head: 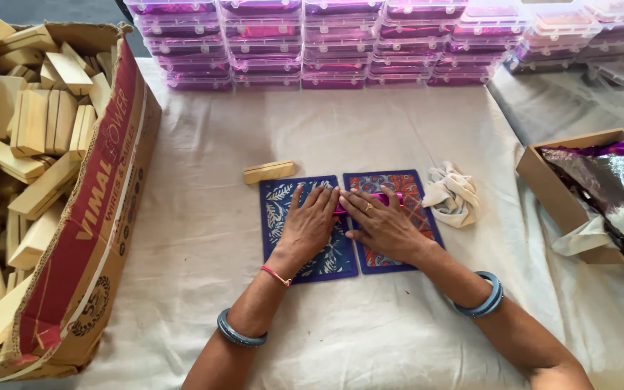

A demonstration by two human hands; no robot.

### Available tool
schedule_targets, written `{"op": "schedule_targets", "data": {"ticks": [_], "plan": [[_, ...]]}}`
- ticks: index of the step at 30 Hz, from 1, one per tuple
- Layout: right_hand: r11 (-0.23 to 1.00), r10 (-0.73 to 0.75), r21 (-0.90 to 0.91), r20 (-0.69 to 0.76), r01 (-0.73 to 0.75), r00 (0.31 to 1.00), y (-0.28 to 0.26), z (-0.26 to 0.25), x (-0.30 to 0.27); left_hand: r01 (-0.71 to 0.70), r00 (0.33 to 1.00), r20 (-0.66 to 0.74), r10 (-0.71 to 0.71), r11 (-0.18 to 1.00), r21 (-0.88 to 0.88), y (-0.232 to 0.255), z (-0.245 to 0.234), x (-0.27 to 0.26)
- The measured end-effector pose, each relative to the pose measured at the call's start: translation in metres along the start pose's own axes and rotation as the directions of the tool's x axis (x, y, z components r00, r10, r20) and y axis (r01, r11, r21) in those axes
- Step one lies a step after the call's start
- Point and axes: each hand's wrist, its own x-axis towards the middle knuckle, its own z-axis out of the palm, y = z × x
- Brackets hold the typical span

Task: The person wraps small wooden blocks in shiny metallic foil. They place a block on a sheet of foil, fold the foil around it to form a neat rectangular package, and set the wrapped item aside. The process is repeated with additional blocks and foil sheets.

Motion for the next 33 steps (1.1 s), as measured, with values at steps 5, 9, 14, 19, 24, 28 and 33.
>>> {"op": "schedule_targets", "data": {"ticks": [5, 9, 14, 19, 24, 28, 33], "plan": [[0.999, 0.044, 0.03, 0.044, -0.045, 0.998, 0.002, 0.007, -0.008, 0.011, 1.0, -0.018, -0.011, 1.0, -0.012, 0.002, 0.0, 0.0], [0.994, 0.112, 0.002, 0.043, -0.112, 0.993, 0.007, 0.015, -0.016, 0.033, 0.999, 0.007, -0.032, 0.999, -0.037, 0.003, -0.005, -0.002], [0.974, 0.223, 0.035, 0.074, -0.226, 0.972, 0.021, 0.018, -0.038, 0.04, 0.999, 0.038, -0.038, 0.998, -0.055, 0.003, -0.005, 0.0], [0.931, 0.321, 0.123, 0.165, -0.342, 0.933, 0.033, 0.022, -0.051, 0.049, 0.997, 0.063, -0.045, 0.997, -0.055, 0.003, -0.008, 0.0], [0.92, 0.38, -0.118, 0.041, -0.373, 0.924, 0.036, 0.011, -0.048, 0.059, 0.995, 0.088, -0.053, 0.996, -0.064, 0.003, -0.006, 0.001], [0.937, 0.348, 0.081, -0.144, -0.339, 0.926, 0.021, -0.009, -0.036, 0.045, 0.997, 0.067, -0.043, 0.998, -0.037, 0.002, 0.005, 0.002], [0.958, 0.286, 0.052, -0.093, -0.282, 0.954, 0.016, -0.003, -0.036, 0.059, 0.996, 0.081, -0.049, 0.991, -0.124, 0.0, -0.001, 0.0]]}}
